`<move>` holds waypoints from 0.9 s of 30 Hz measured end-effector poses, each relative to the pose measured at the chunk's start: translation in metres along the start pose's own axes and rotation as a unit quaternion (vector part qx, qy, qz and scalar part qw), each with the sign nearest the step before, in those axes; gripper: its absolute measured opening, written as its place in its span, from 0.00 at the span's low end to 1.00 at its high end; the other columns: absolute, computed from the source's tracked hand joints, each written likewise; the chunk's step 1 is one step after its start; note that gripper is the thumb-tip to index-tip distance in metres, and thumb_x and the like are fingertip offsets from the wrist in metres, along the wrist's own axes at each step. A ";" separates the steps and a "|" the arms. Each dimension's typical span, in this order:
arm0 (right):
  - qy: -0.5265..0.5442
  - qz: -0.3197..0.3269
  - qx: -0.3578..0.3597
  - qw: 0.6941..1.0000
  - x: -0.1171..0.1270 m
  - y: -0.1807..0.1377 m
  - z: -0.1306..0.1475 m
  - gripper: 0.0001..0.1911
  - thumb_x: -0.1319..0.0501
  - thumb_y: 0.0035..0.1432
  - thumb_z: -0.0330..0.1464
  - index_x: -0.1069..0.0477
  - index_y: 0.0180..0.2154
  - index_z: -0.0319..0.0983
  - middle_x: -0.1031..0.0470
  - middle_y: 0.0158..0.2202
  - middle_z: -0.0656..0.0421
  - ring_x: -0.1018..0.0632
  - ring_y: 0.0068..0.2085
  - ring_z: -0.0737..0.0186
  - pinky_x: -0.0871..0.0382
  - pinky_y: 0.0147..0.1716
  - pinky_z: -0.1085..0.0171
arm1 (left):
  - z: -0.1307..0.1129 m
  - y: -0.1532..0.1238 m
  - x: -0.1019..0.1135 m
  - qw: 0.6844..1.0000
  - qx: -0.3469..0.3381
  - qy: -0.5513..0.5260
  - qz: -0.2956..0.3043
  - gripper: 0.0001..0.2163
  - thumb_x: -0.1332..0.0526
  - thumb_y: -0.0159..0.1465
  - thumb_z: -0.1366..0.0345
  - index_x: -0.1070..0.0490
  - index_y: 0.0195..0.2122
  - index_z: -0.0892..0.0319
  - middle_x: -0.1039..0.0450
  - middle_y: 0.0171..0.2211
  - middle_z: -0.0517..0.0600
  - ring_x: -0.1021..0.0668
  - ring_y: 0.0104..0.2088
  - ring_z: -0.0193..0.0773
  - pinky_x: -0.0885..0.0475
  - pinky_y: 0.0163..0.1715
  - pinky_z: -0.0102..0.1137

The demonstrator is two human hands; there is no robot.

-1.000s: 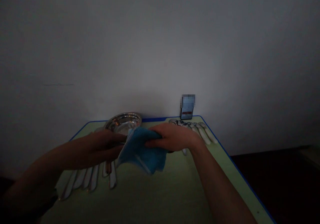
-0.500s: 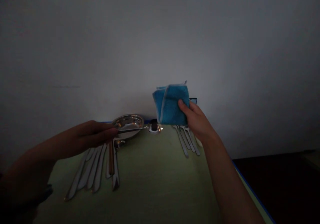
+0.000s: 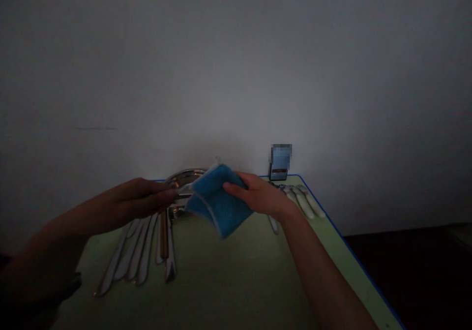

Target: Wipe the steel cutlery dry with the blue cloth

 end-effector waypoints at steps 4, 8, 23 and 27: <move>-0.122 -0.016 0.015 0.992 -0.006 0.006 0.009 0.21 0.42 0.51 0.46 0.29 0.38 0.37 0.26 0.31 0.57 0.26 0.29 0.64 0.33 0.26 0.67 | -0.011 0.003 -0.001 1.000 -0.017 0.023 0.004 0.16 0.51 0.64 0.57 0.30 0.27 0.60 0.36 0.22 0.43 0.32 0.24 0.31 0.38 0.25 0.24; -0.178 0.004 0.000 0.984 -0.006 0.006 0.006 0.22 0.42 0.48 0.49 0.28 0.34 0.36 0.27 0.26 0.59 0.28 0.25 0.67 0.37 0.21 0.70 | -0.011 0.002 0.000 0.999 -0.015 0.033 0.000 0.17 0.52 0.64 0.57 0.30 0.26 0.61 0.35 0.21 0.44 0.31 0.24 0.32 0.38 0.24 0.25; -0.057 -0.082 0.076 0.992 0.016 0.002 0.019 0.16 0.43 0.52 0.43 0.30 0.36 0.37 0.27 0.31 0.58 0.28 0.29 0.65 0.35 0.27 0.67 | -0.025 0.004 0.003 0.997 -0.037 0.036 -0.057 0.16 0.53 0.64 0.59 0.35 0.23 0.60 0.39 0.20 0.42 0.34 0.22 0.31 0.40 0.23 0.25; -0.061 -0.239 0.096 0.964 0.032 0.000 0.023 0.19 0.45 0.52 0.47 0.32 0.28 0.36 0.32 0.23 0.61 0.33 0.24 0.68 0.40 0.22 0.69 | -0.028 0.004 0.005 0.995 -0.019 0.023 -0.091 0.17 0.54 0.65 0.59 0.40 0.20 0.59 0.43 0.18 0.41 0.36 0.20 0.30 0.42 0.22 0.25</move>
Point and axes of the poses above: each hand's wrist, its own y-axis towards the middle knuckle, its own x-axis out of the back of the hand, z = x × y, the point moved 10 cm from there along y, towards the middle knuckle
